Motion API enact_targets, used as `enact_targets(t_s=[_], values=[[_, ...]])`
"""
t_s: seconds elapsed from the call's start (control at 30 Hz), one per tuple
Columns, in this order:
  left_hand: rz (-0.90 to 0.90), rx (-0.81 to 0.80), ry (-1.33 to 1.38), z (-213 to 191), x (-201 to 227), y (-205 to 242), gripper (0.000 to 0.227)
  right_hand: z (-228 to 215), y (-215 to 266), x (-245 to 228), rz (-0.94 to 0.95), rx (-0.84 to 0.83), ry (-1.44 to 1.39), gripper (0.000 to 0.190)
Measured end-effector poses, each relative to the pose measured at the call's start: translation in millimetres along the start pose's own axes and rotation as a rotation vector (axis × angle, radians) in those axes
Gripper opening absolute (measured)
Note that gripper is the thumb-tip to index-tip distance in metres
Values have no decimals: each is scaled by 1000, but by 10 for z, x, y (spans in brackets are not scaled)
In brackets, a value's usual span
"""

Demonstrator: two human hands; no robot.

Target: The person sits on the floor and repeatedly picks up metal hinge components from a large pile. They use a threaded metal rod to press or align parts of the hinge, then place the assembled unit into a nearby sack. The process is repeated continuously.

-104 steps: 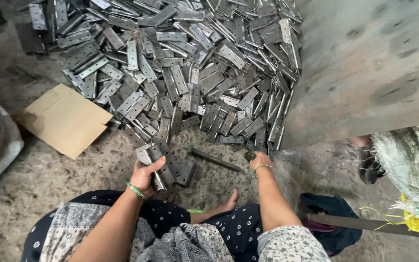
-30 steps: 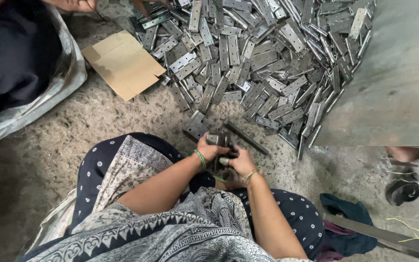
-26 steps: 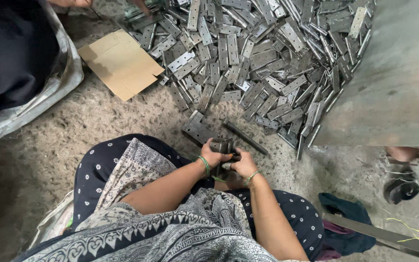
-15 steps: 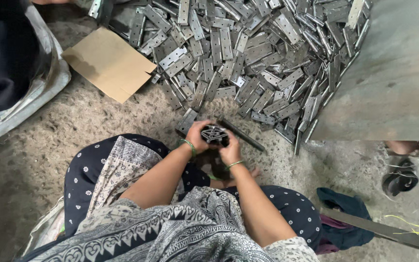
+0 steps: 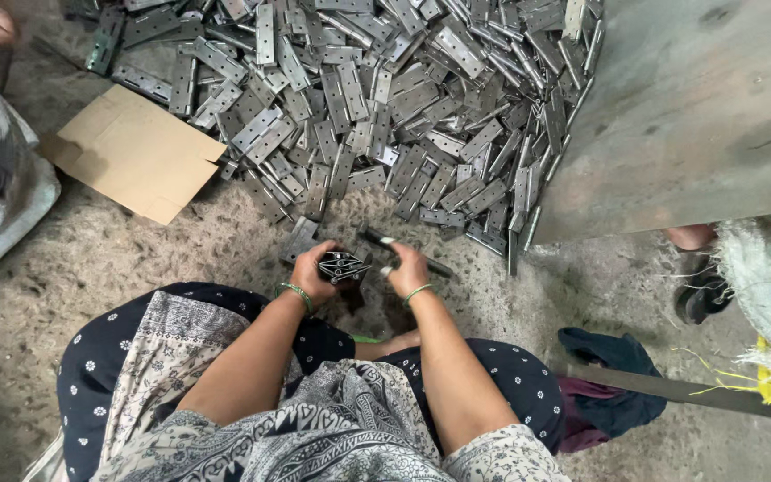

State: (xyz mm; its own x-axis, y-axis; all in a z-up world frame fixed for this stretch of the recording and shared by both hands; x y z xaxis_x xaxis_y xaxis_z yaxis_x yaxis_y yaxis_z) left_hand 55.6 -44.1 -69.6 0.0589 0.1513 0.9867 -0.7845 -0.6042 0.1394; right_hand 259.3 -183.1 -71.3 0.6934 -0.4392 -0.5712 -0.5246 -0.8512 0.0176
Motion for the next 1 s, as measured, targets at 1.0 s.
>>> enact_targets(t_s=[1.0], values=[[142, 83, -305, -52, -8, -27, 66, -627, 1066, -1449, -291, 461, -232, 20]])
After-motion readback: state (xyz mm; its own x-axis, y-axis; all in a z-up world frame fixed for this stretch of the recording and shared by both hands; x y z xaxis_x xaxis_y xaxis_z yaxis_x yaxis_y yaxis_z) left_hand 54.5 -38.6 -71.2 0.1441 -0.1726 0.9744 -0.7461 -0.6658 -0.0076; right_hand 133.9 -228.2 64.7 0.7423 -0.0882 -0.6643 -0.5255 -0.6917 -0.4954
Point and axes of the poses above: each hand's wrist, its own y-axis away from the middle knuckle, its own z-axis out of the palm, x = y × z, the point moved 1 cm from there along -y, towards the middle knuckle, and after that the axes turned 3 degrees about -x, right-handed, at the moved point
